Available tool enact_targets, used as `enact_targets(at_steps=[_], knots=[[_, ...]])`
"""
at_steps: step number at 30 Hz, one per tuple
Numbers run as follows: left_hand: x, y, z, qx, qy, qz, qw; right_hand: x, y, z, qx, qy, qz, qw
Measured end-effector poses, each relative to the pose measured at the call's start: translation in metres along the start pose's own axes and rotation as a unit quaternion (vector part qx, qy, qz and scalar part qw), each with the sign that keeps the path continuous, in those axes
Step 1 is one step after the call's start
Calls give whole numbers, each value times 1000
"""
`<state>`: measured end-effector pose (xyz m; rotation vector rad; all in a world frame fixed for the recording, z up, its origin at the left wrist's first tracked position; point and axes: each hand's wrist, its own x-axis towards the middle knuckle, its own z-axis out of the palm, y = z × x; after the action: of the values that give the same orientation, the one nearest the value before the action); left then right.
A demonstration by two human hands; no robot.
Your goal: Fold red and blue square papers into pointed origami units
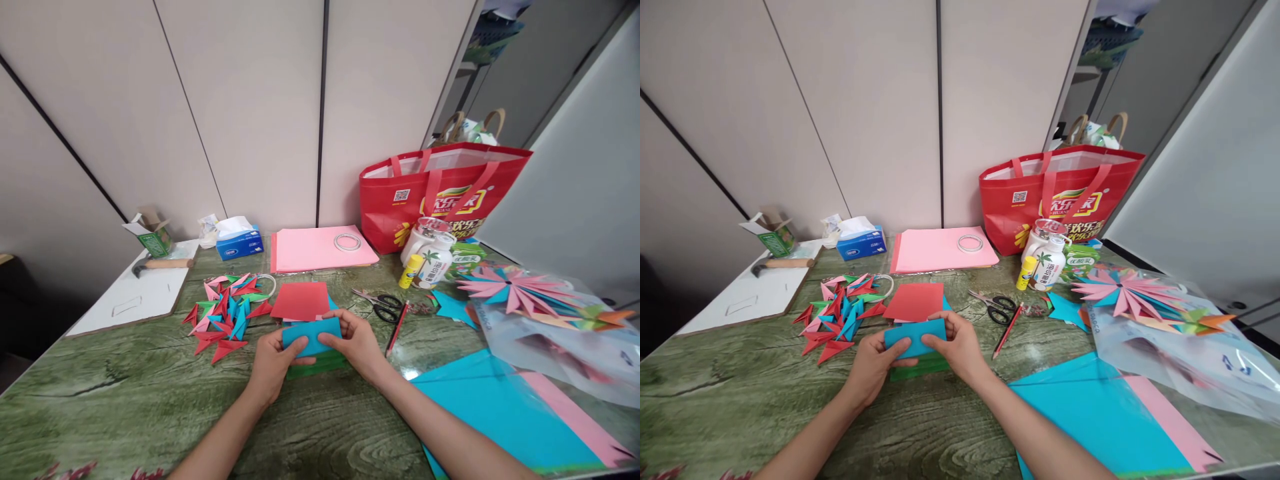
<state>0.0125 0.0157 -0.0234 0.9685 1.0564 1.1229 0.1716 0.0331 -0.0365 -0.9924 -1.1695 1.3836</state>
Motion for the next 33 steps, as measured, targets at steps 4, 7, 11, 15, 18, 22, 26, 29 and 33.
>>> enact_targets(at_steps=[4,7,11,15,18,22,26,29,33], knots=[[1,-1,0,-4,8,3,1000,0,0,0,-3,1,2,1000],[1,-1,0,-6,8,2,1000,1,0,0,-9,0,1,1000],[0,-1,1,-7,12,-2,1000,1,1,-1,-9,-4,3,1000],[0,-1,1,-6,13,-2,1000,1,1,-1,-5,-7,2,1000],[0,-1,0,-5,12,-3,1000,1,1,-1,-3,-5,-1,1000],[1,-1,0,-7,12,-2,1000,0,0,0,-6,-4,-5,1000],[0,-1,0,-8,20,-7,1000,0,0,0,-11,-4,-16,1000],[0,-1,0,-10,19,-7,1000,0,0,0,-8,-9,-15,1000],[0,-1,0,-12,15,-6,1000,0,0,0,-9,0,-10,1000]])
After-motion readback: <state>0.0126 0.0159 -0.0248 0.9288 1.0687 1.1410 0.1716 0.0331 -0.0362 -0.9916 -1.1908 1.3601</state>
